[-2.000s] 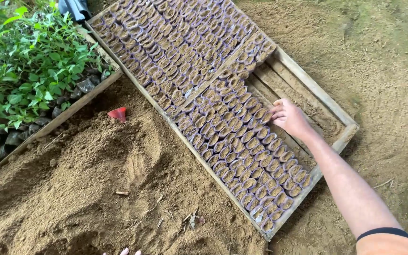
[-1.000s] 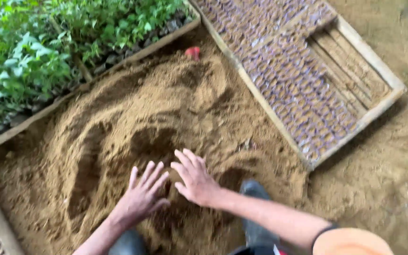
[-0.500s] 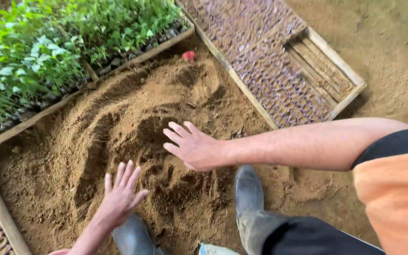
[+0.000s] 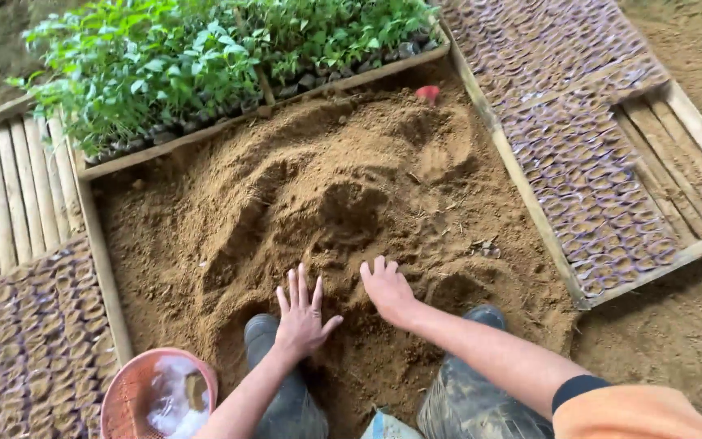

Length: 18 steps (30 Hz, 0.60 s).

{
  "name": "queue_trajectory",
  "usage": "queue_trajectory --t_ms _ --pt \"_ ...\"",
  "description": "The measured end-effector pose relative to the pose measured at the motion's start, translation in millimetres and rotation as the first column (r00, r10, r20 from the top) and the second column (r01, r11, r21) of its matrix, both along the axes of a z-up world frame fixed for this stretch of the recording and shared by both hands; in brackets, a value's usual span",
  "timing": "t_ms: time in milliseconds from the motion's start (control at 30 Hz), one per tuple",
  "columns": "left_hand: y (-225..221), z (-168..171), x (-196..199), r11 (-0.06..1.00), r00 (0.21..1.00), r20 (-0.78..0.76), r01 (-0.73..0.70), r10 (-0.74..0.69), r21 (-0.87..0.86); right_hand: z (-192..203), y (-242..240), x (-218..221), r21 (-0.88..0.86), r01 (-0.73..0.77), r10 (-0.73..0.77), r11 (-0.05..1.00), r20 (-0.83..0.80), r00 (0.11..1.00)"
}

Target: Filling small plastic bags with soil and arranging them in a wooden tray for seedlings.

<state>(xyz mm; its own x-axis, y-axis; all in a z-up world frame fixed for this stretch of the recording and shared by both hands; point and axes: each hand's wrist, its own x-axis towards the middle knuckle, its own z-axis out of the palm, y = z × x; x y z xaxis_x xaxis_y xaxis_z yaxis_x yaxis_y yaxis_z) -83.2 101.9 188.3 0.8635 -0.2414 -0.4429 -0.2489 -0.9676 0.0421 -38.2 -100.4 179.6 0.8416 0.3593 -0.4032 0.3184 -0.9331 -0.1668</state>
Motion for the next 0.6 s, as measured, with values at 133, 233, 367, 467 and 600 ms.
queue_trajectory --t_ms 133,233,367,467,600 --pt "-1.8 -3.3 -5.5 0.998 0.998 0.043 -0.045 0.047 -0.044 -4.2 -22.6 22.1 0.209 -0.153 0.122 0.966 0.153 0.981" --pt "0.7 -7.3 -13.3 0.982 0.990 0.085 -0.100 0.114 -0.162 15.8 -21.2 25.8 0.480 0.064 -0.040 0.875 -0.060 0.997" --pt "2.8 -11.7 -7.9 0.835 0.939 0.180 -0.158 0.291 -0.528 10.2 -9.5 50.6 0.582 0.147 -0.110 0.800 -0.098 0.989" --pt "-1.6 -22.0 1.9 0.741 0.844 0.298 -0.161 0.445 -0.652 3.7 -2.3 56.2 0.563 0.144 -0.109 0.814 -0.097 0.989" --pt "-6.9 -31.2 30.6 0.435 0.726 0.160 -0.207 0.669 -0.876 32.1 5.2 56.4 0.575 0.384 -0.238 0.722 -0.315 0.919"
